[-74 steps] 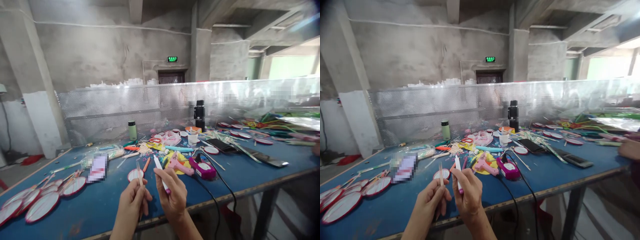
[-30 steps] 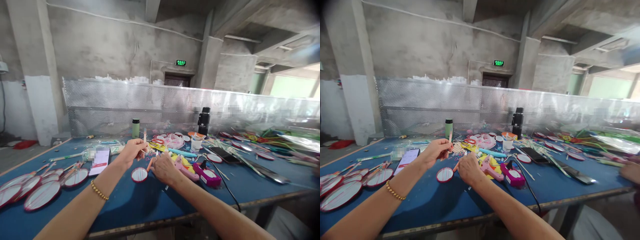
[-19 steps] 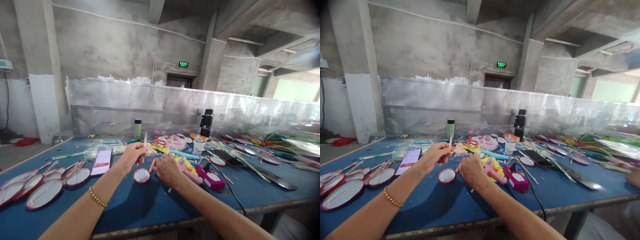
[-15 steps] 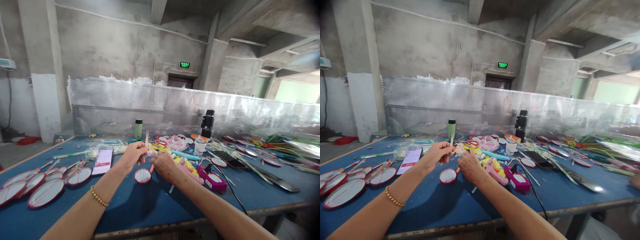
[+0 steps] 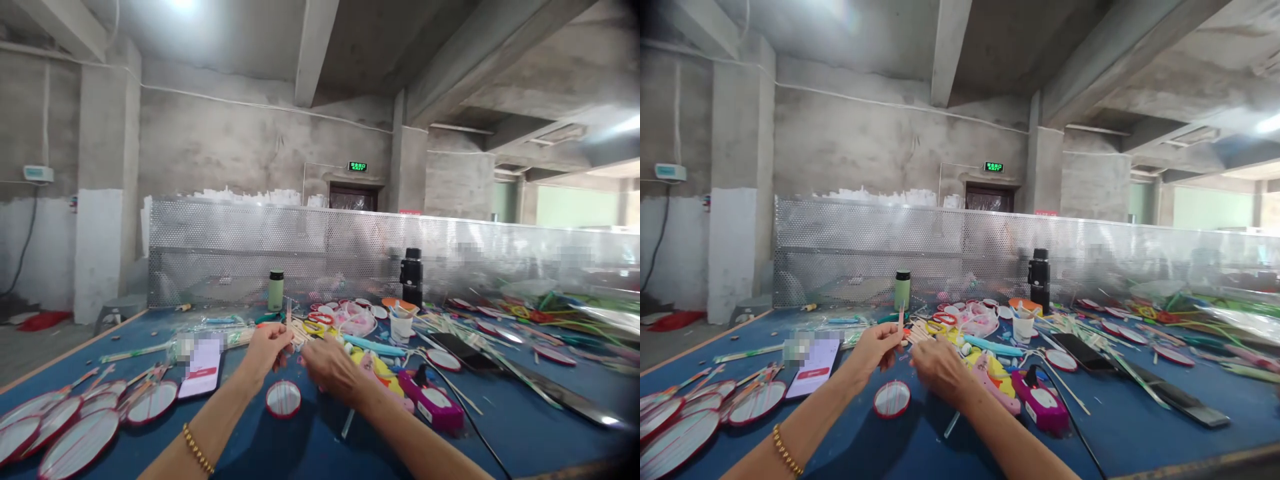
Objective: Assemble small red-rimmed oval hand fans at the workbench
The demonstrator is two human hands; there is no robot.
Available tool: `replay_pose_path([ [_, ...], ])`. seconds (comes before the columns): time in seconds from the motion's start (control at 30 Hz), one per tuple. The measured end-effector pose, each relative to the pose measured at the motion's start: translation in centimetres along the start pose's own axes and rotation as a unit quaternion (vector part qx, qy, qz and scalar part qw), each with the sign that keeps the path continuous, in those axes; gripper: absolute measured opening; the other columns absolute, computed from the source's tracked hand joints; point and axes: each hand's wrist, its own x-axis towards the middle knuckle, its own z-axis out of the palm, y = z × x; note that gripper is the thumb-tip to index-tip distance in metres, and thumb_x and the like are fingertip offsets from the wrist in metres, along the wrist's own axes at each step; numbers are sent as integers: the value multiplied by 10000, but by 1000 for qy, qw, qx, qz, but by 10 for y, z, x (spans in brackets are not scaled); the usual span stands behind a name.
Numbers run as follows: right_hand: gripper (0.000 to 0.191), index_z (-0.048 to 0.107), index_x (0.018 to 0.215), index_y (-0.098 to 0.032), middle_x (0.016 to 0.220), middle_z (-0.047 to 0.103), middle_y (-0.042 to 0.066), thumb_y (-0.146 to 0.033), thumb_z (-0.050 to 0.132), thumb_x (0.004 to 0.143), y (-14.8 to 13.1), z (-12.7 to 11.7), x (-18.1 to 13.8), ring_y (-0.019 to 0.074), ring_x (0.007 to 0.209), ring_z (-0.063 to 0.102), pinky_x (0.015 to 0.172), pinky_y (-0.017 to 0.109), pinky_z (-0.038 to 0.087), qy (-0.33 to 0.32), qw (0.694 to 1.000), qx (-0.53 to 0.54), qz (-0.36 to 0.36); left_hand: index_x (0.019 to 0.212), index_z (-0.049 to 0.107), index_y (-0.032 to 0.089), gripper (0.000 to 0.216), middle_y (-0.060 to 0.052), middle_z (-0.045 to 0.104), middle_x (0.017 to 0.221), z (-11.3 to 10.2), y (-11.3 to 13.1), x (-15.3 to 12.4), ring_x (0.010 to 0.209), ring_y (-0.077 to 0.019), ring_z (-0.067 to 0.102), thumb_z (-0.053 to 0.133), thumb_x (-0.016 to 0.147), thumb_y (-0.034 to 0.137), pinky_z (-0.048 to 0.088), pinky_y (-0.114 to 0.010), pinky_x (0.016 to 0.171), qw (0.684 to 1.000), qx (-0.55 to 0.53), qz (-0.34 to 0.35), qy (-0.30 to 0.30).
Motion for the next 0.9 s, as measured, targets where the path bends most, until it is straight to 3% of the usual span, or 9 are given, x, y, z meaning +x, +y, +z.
replay_pose_path([
  [0.1, 94, 527, 815, -173, 702, 591, -7, -174, 464, 884, 6, -24, 0, 110, 568, 482, 565, 239, 355, 141, 968, 138, 153, 729, 515, 173, 311, 17, 605, 543, 2, -5, 3, 317, -80, 475, 636, 715, 459, 266, -182, 297, 1000, -6, 2, 9],
  [0.2, 122, 510, 799, -185, 603, 576, -46, -254, 489, 897, 6, -45, 2, 76, 439, 418, 447, 199, 327, 270, 877, 304, 255, 713, 484, 185, 312, 8, 620, 546, 8, -9, 2, 319, -79, 481, 622, 732, 463, 268, -181, 305, 1000, -13, 4, 11],
  [0.27, 162, 544, 777, -182, 590, 578, -39, -284, 512, 898, 3, -52, 2, 82, 466, 479, 460, 191, 370, 332, 838, 333, 276, 712, 477, 186, 308, 4, 626, 550, 14, -12, -1, 327, -78, 492, 619, 741, 458, 280, -178, 315, 1000, -16, 2, 7],
  [0.4, 171, 641, 823, -178, 676, 631, -1, -298, 547, 899, -4, -42, -5, 103, 549, 559, 528, 212, 453, 376, 821, 324, 281, 686, 458, 189, 273, -11, 644, 563, 24, -19, -8, 347, -85, 521, 609, 755, 406, 316, -177, 325, 1000, -13, -15, -23],
  [0.53, 188, 657, 910, -167, 673, 645, 1, -341, 591, 885, -11, -25, -13, 83, 436, 508, 421, 204, 433, 388, 773, 384, 324, 673, 431, 199, 245, -13, 651, 554, 29, -25, -13, 356, -92, 539, 607, 756, 347, 330, -171, 328, 998, 4, -34, -48],
  [0.63, 205, 662, 936, -163, 698, 663, 8, -351, 606, 873, -15, -24, -15, 75, 418, 501, 397, 194, 421, 361, 774, 406, 324, 680, 413, 206, 240, -6, 644, 538, 29, -26, -14, 348, -90, 536, 590, 767, 343, 319, -164, 322, 998, 11, -31, -56],
  [0.8, 152, 649, 826, -175, 630, 626, -13, -302, 585, 878, -25, -33, -15, 93, 481, 531, 481, 205, 446, 328, 829, 347, 291, 731, 438, 197, 184, -5, 655, 577, 27, -21, -13, 346, -85, 536, 556, 777, 331, 316, -160, 314, 998, 10, -11, -62],
  [0.9, 130, 631, 812, -179, 639, 618, -16, -271, 570, 881, -29, -37, -15, 104, 532, 555, 540, 213, 461, 330, 846, 325, 263, 792, 456, 194, 194, -3, 659, 580, 26, -18, -14, 333, -91, 530, 528, 802, 374, 301, -162, 303, 997, 6, -7, -73],
])
